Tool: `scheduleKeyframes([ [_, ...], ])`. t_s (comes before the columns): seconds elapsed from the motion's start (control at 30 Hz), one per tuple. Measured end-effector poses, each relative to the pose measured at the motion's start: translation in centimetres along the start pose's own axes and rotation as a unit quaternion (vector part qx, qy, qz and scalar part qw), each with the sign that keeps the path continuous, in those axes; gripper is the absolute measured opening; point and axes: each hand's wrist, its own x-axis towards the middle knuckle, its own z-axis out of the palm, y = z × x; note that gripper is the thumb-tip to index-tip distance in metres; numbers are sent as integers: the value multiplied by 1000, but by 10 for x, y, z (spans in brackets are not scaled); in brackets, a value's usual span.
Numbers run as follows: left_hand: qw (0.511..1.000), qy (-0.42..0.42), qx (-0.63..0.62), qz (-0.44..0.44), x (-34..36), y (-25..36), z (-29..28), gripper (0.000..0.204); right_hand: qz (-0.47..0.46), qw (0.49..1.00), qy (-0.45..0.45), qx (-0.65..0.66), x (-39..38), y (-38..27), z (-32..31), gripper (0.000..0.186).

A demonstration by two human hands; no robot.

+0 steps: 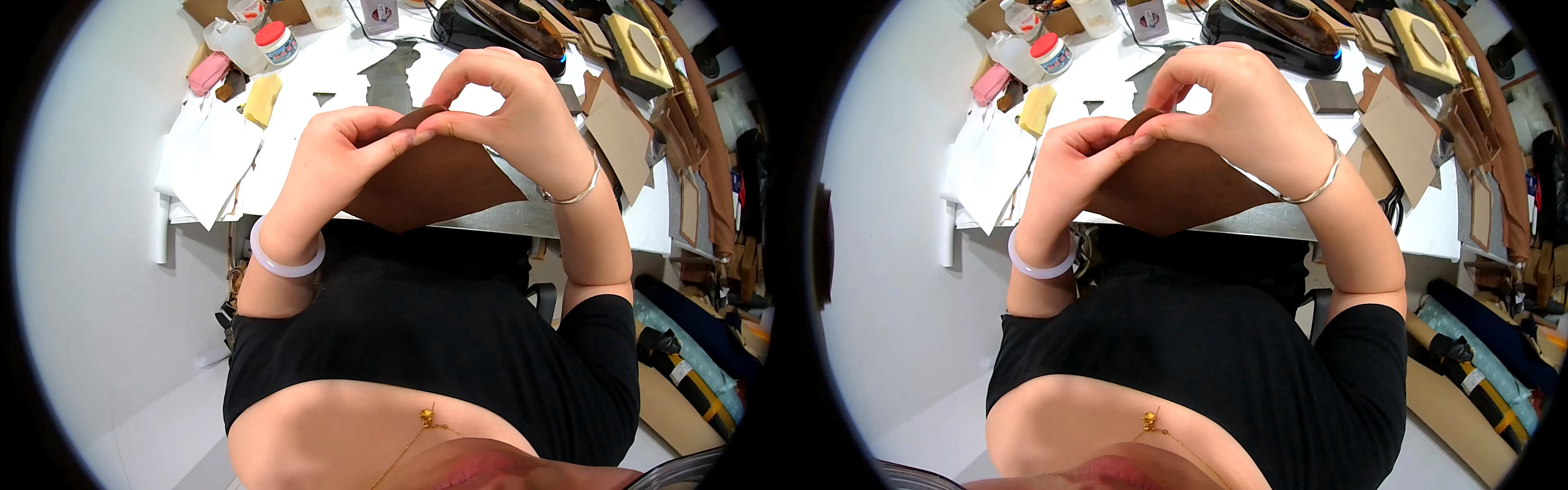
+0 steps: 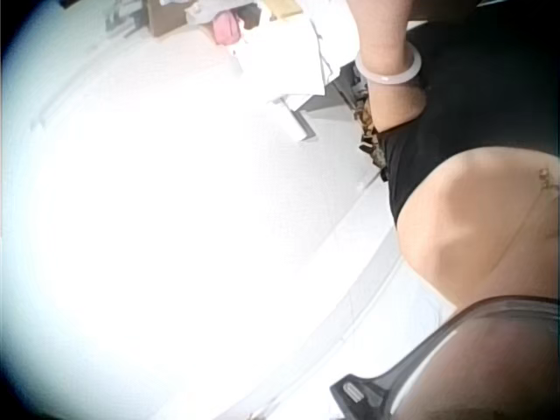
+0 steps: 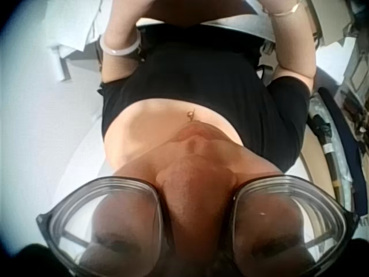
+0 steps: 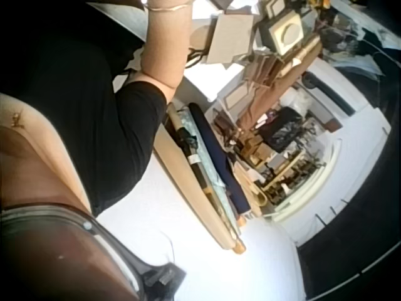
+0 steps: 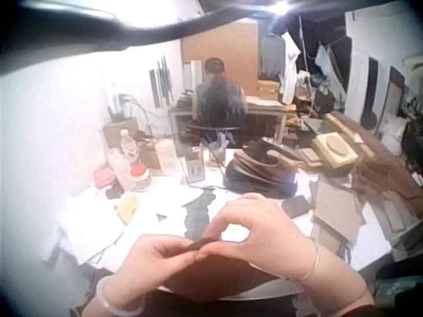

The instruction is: The person irons a piece of brown leather, then places a cardboard template on top and irons again. They then use scissors to trim the edges of the leather to match the template shape.

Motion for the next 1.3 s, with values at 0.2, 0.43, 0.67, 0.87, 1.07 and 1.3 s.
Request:
scheduleKeyframes([
  [0.2,1000,18,-20,3,1,-4,0,18,-36,999,2,-30,0,8,-4,14],
  [0.43,1000,0,-13,-9,0,-2,-1,16,-58,997,-9,-57,1,8,-5,12],
  [0.67,1000,0,-10,-13,0,-5,-3,17,-34,998,-10,-44,1,8,-3,16],
  [0.87,1000,-3,-17,-10,1,-7,-3,18,35,999,23,13,-1,3,5,24],
  [1.07,1000,-1,-16,-12,3,-9,-5,19,35,997,44,-50,0,-4,9,24],
  [1.3,1000,2,-8,-10,8,-12,-6,18,-78,985,55,-142,-5,18,14,19],
])
